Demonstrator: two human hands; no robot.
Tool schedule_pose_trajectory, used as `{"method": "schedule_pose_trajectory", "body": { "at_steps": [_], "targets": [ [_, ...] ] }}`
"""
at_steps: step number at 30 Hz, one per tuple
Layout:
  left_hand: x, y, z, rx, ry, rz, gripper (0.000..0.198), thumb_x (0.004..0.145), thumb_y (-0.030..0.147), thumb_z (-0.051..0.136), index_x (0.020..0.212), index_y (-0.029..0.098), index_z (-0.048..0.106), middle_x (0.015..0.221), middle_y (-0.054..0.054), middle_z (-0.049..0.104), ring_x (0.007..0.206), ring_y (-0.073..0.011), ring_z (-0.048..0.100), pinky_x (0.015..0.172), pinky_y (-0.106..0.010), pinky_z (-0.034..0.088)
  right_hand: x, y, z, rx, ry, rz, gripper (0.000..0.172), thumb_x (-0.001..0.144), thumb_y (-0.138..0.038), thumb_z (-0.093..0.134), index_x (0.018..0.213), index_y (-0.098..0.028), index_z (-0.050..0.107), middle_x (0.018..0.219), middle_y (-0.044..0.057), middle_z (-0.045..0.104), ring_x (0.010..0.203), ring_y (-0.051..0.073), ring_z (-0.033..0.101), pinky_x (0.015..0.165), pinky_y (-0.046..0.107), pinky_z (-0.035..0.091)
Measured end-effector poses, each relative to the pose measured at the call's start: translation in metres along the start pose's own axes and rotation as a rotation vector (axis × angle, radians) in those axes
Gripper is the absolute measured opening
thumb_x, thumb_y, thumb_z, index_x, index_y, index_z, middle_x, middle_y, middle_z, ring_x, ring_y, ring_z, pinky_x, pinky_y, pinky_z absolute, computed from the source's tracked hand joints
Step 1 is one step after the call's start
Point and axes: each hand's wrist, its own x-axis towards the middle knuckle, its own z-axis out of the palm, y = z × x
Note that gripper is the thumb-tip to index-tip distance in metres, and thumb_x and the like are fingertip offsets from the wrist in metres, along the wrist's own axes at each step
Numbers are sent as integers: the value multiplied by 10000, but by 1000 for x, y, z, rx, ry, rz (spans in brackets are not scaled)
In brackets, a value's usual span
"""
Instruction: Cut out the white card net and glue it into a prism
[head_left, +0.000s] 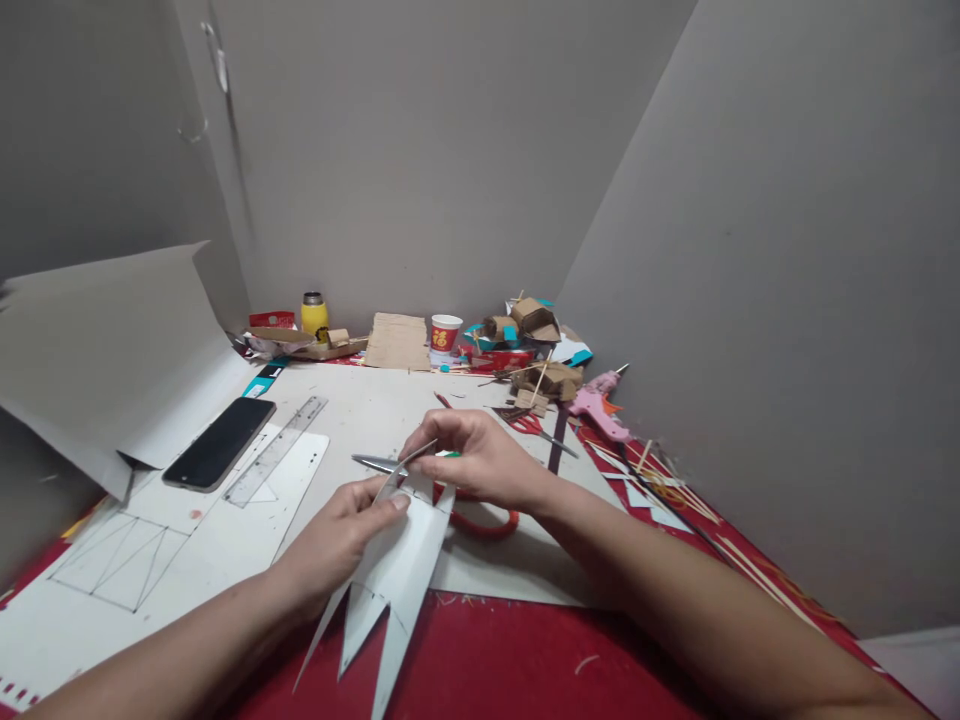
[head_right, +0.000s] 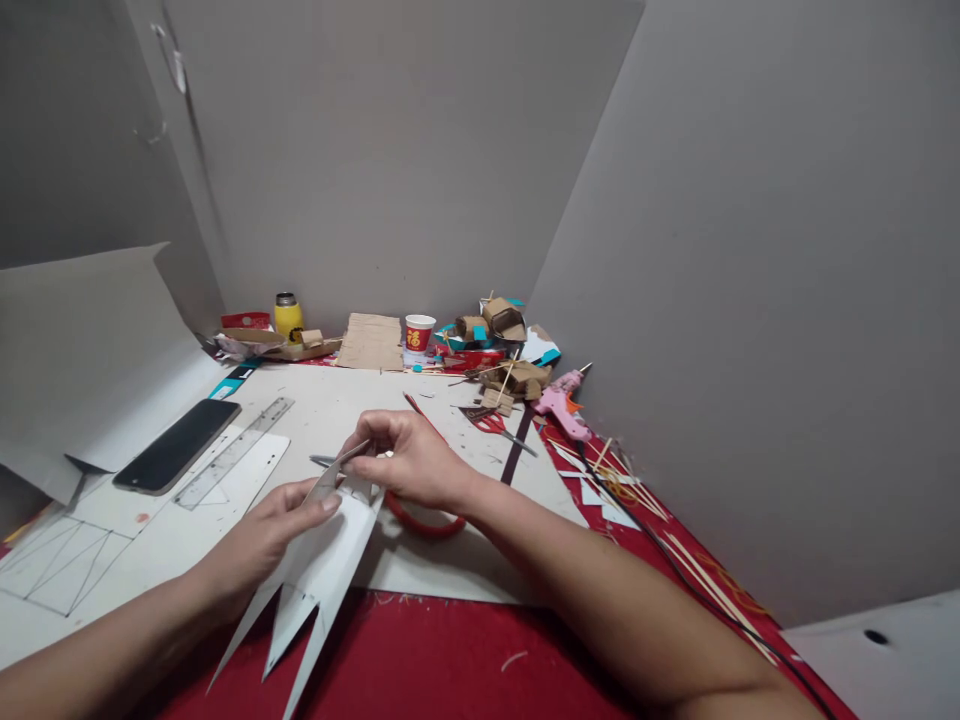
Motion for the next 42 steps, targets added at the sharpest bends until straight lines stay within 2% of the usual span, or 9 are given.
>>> {"method": "schedule_pose_trajectory", "body": {
  "at_steps": [4,9,13,16,21,33,35,38,42],
  "targets": [
    [0,-3,1,134,66,-8,315,850,408,558,1005,164,683,742,-21,698,658,-158,582,638,-251,419,-4,0,-4,-303,-58,-148,122,750,-66,578,787,-156,651,737,9,660,676,124,597,662,260,484],
    [0,-4,2,258,165,54,249,887,282,487,1028,214,681,905,-8,707,860,-182,587,779,-263,421,-9,-5,-3,-620,-188,-364,87,814,-109,558,794,-155,629,780,53,668,738,166,592,730,316,463],
    [-1,-1,3,328,109,101,267,898,289,456,1001,208,688,928,-22,703,914,-203,583,818,-282,422,-12,-12,0,-821,-200,-378,69,823,-147,574,788,-155,632,678,26,654,645,157,577,863,405,407],
    [0,-2,1,412,15,174,316,920,335,411,953,169,679,873,-40,686,843,-201,580,782,-295,429,-11,-11,0,-866,-181,-371,58,814,-152,598,794,-165,651,692,21,673,652,155,600,916,427,364],
    [-2,-3,0,582,45,280,300,936,304,365,880,144,613,805,-36,618,773,-182,543,718,-288,418,-8,-6,-3,-869,-131,-452,104,813,-182,607,722,-158,651,760,56,686,731,183,613,859,394,392],
    [4,-1,-1,618,115,243,287,911,260,362,767,152,586,748,-22,615,767,-197,555,694,-272,417,-17,-5,17,-1061,-162,-524,186,853,-65,499,798,-141,661,767,76,686,831,207,614,986,507,304],
    [5,-2,-2,572,117,251,289,912,272,374,863,141,628,812,-34,653,829,-214,577,749,-286,424,-17,-8,12,-994,-126,-501,155,855,-160,555,974,-153,654,954,104,685,965,232,590,989,498,323],
    [4,-2,-3,477,148,236,317,919,317,390,995,145,645,858,-37,685,850,-224,596,772,-301,432,-16,-14,-1,-840,96,-434,457,822,-273,618,1248,-136,520,1233,153,579,1151,271,504,980,476,378],
    [1,-1,-2,368,171,206,352,925,357,393,1059,148,643,872,-50,699,805,-222,610,728,-309,450,-10,-14,-10,-523,304,-125,532,811,-322,616,1300,-164,477,1223,146,591,1071,267,577,889,454,479]
  ]
}}
